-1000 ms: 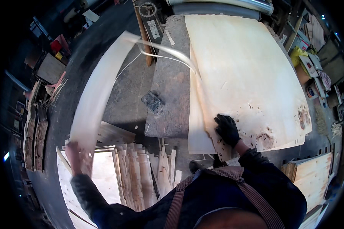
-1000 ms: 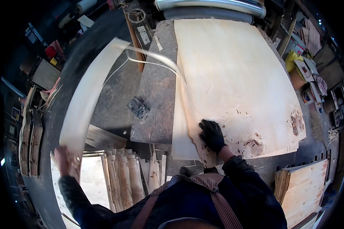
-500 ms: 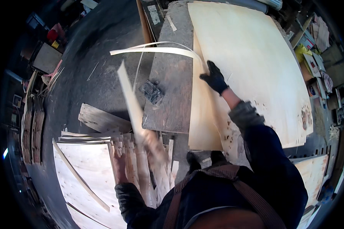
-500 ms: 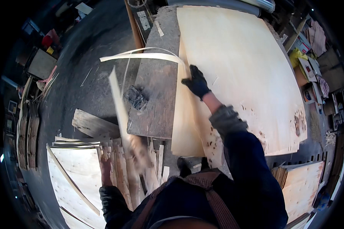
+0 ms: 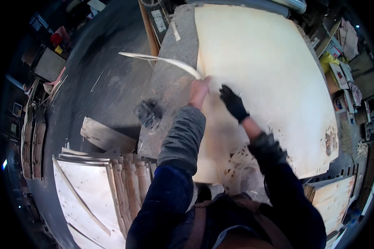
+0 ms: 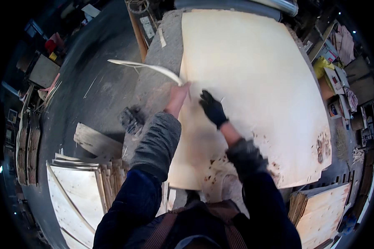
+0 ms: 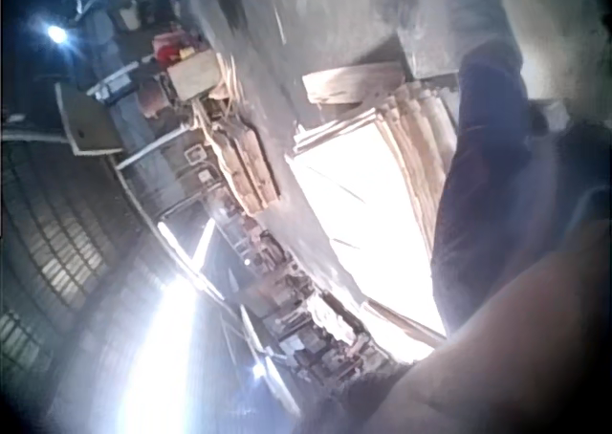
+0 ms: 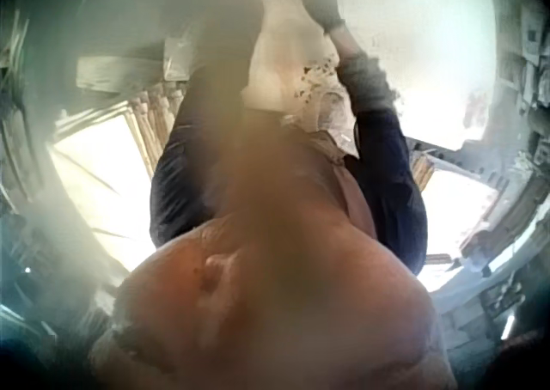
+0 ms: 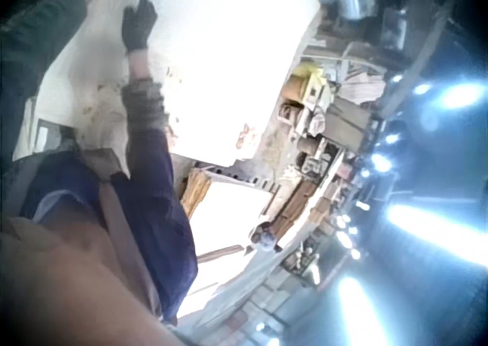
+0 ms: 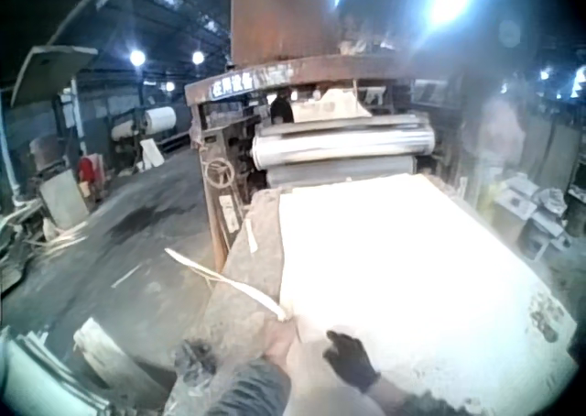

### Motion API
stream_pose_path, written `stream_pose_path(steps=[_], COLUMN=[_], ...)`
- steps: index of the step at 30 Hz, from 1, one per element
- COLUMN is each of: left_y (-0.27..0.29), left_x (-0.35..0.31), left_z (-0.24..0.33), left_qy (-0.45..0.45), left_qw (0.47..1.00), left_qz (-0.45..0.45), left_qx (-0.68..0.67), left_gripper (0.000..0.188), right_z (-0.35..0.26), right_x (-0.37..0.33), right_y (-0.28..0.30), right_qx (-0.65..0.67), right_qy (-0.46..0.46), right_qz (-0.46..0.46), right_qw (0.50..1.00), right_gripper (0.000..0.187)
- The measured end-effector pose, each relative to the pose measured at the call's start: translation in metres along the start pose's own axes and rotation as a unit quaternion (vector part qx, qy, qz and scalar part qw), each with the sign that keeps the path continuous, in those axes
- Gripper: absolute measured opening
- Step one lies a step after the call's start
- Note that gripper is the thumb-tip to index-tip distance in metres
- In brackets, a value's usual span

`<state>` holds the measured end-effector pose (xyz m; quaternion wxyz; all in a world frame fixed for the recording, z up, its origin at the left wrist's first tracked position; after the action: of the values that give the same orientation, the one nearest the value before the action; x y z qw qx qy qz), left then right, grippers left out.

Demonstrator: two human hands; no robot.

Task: The person places multiple thin wood veneer sheets onto a glue-coated panel emerging from a roller machine, aligning them side-by-side to cover the surface, and then stacks the assembled panels.

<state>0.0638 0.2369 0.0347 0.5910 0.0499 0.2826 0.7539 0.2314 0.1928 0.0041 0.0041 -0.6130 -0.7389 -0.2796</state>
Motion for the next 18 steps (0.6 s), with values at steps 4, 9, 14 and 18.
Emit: stream_pose_path(steps=[4, 9, 14, 18], left_y=[0.002, 0.018, 0.041, 0.044], left_x=[0.028, 0.018, -0.010, -0.050], left_z=[-0.016, -0.021, -0.073, -0.072], left_qy=[-0.060, -0.172, -0.109, -0.121], left_qw=[0.980, 0.950, 0.978, 0.965], left_qz=[0.116, 0.157, 0.160, 0.194], left_qx=[0.149, 0.206, -0.079, -0.131], left_gripper=[0.036, 0.029, 0.026, 0.021], right_z=[-0.028, -0.035, -0.023, -0.019], right_x=[-0.073, -0.081, -0.081, -0.086], right_y=[0.038, 0.049, 0.039, 0.044], right_qx=[-0.372, -0.367, -0.394, -0.417], right_qy=[0.028, -0.012, -0.010, -0.024], right_qz=[0.014, 0.026, 0.020, 0.013], right_qw=[0.928, 0.930, 0.919, 0.909], right_gripper=[0.046, 0.045, 0.042, 0.037])
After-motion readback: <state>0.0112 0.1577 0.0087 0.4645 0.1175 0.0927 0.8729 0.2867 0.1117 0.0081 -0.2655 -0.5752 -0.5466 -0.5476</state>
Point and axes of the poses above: each hand's wrist, its own x-axis towards the middle knuckle, its own y-axis out of the back of the hand, z = x × y, the point moved 5 cm from there along x, towards the middle knuckle, and after that the axes turned 5 degrees about x, right-handed, at the moved point
